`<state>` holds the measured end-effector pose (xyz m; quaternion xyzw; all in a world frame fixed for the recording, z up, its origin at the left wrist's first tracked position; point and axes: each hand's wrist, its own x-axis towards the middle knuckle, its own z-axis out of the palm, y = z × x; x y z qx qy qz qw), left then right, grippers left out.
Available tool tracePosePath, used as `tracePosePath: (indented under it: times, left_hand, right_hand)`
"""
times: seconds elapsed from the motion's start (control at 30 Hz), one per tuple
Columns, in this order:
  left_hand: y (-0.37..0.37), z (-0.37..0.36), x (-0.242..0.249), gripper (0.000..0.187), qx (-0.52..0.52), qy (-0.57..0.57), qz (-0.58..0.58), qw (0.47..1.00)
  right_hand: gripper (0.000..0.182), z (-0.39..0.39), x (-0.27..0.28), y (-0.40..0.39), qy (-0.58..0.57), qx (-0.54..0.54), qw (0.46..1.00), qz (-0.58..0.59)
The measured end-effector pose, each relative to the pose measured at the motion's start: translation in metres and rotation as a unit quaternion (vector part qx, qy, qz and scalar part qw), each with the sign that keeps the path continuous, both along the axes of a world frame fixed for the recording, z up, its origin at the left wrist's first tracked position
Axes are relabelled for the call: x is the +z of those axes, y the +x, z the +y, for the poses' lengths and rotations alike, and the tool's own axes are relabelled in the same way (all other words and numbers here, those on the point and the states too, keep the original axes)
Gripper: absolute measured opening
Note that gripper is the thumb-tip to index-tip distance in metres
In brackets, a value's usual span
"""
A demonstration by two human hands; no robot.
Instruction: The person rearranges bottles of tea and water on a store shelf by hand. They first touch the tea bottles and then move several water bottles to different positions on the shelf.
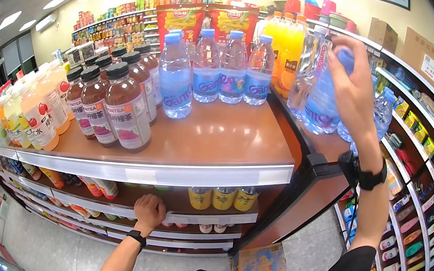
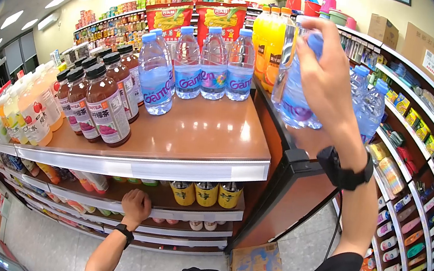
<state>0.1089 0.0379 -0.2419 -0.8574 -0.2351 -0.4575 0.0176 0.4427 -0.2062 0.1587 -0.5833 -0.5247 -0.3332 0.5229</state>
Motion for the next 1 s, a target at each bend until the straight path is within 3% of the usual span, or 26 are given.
tracePosePath:
  times: [0.1, 0.17, 0.3, 0.33, 0.4, 0.6, 0.8, 1.0]
  left_hand:
    - [0.0, 0.001, -0.002, 0.012, 0.001, 0.01, -0.005, 1.0]
    - [0.001, 0.003, -0.003, 0.012, 0.002, 0.012, -0.003, 1.0]
    - [-0.002, 0.002, 0.002, 0.01, 0.0, 0.013, 0.013, 1.0]
    - [-0.001, 0.001, 0.001, 0.009, -0.005, 0.011, 0.011, 1.0]
    - [-0.001, 0.001, 0.0, 0.008, -0.008, 0.015, 0.008, 1.0]
    - [-0.001, 0.002, 0.0, 0.01, 0.001, 0.017, 0.015, 1.0]
    - [0.001, 0.001, 0.001, 0.01, 0.0, 0.018, 0.016, 1.0]
    - [0.001, 0.004, -0.003, 0.013, 0.01, 0.02, 0.026, 0.999]
  right_hand:
    - [0.026, 0.031, 0.012, -0.001, -0.008, 0.041, 0.998, 0.046]
    - [0.032, 0.058, 0.015, -0.005, -0.074, 0.125, 0.98, 0.135]
    - [0.035, 0.141, -0.001, -0.012, -0.11, 0.153, 0.977, 0.1]
    - [0.033, 0.149, -0.001, -0.021, -0.13, 0.117, 0.98, 0.098]
    - [0.032, 0.166, -0.008, -0.036, -0.141, 0.144, 0.968, 0.151]
    - [0.027, 0.214, -0.026, -0.052, -0.061, 0.179, 0.979, 0.079]
    - [0.03, 0.227, -0.032, -0.057, -0.085, 0.219, 0.965, 0.117]
    - [0.032, 0.235, -0.033, -0.057, -0.039, 0.158, 0.983, 0.083]
